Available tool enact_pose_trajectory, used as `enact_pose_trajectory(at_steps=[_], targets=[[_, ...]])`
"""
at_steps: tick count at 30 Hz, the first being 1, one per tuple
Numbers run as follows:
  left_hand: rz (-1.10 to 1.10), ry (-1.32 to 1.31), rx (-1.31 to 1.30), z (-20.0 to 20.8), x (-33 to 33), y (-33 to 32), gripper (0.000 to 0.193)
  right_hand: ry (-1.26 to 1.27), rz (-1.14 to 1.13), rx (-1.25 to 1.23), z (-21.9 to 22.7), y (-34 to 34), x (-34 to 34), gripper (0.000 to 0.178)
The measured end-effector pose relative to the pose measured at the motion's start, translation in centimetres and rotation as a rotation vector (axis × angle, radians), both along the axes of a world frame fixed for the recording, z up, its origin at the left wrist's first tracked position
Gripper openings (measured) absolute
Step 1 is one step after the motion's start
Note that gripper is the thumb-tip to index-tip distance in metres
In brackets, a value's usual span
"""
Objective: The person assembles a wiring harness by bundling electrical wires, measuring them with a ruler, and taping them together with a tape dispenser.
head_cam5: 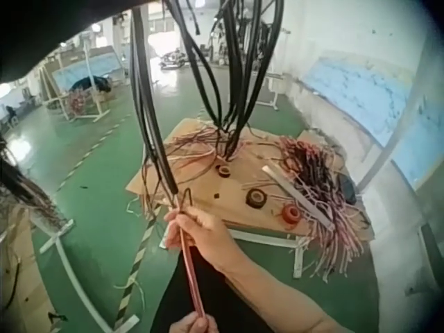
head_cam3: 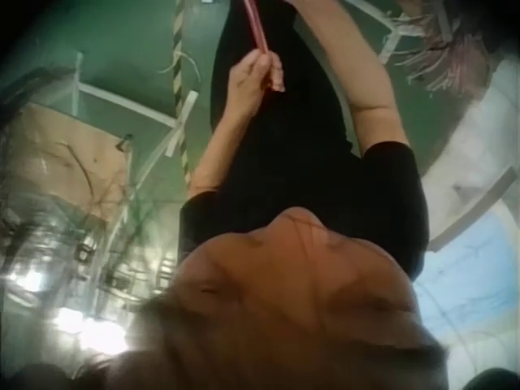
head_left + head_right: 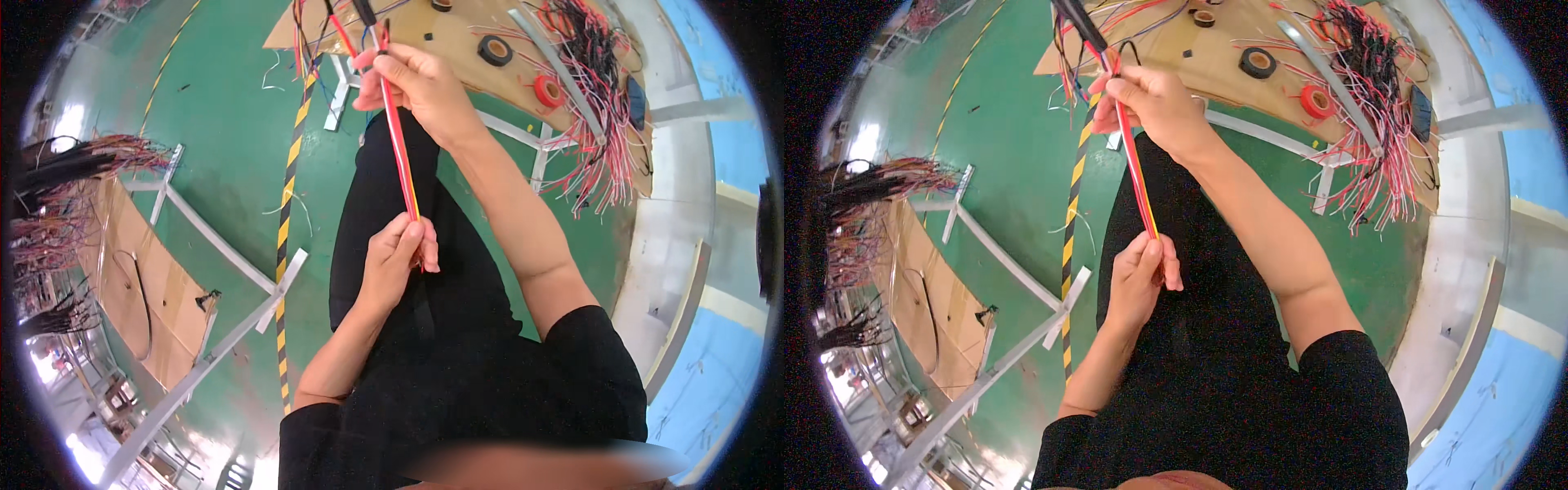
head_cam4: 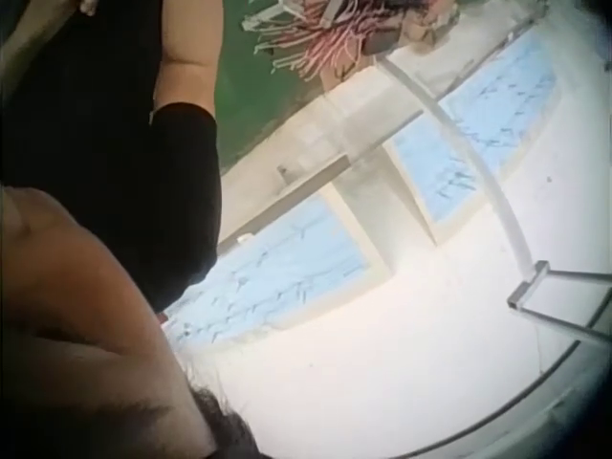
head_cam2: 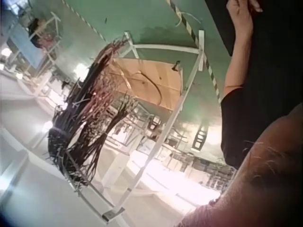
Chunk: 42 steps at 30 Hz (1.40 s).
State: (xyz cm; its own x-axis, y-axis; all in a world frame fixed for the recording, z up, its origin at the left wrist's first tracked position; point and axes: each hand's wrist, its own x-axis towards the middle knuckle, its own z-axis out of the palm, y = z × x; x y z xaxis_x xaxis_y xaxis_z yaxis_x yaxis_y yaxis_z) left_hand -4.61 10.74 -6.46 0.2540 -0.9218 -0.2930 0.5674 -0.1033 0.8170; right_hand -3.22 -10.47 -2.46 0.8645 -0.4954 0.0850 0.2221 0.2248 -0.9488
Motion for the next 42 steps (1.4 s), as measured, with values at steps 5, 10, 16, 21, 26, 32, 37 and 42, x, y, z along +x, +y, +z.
enact_pose_trajectory(at_steps=[5,10,16,21,26,32,37,42], targets=[[0.064,0.123,0.088,0.9,0.4,-0.6,0.026,0.312,-0.236,-0.617,-1.4,-10.3,-6.6,0.045],[-0.001,0.359,-0.056,1.1,0.5,-2.6,0.028,1.085,-0.712,-1.411,-6.2,-27.0,-19.3,0.030],[0.036,0.319,-0.015,0.5,0.8,-2.2,0.028,1.046,-0.454,-1.436,-8.0,-27.9,-18.4,0.030],[0.004,0.253,-0.007,-0.5,0.8,-2.5,0.030,0.816,-0.743,-1.488,-5.4,-26.1,-20.1,0.031],[0.167,0.196,-0.025,-1.5,1.1,-1.7,0.037,0.429,-0.565,-0.296,2.6,-11.8,-15.9,0.034],[0.201,0.205,-0.047,-2.5,1.7,-1.6,0.037,0.507,-0.161,0.103,0.2,3.3,-12.4,0.027],[0.294,0.171,0.025,-2.5,1.5,-1.5,0.032,0.238,-0.335,-0.068,-3.0,8.2,-8.1,0.034],[0.413,0.032,0.099,-2.8,1.8,-0.8,0.026,0.218,-0.331,-0.175,-4.4,10.2,-7.5,0.037]])
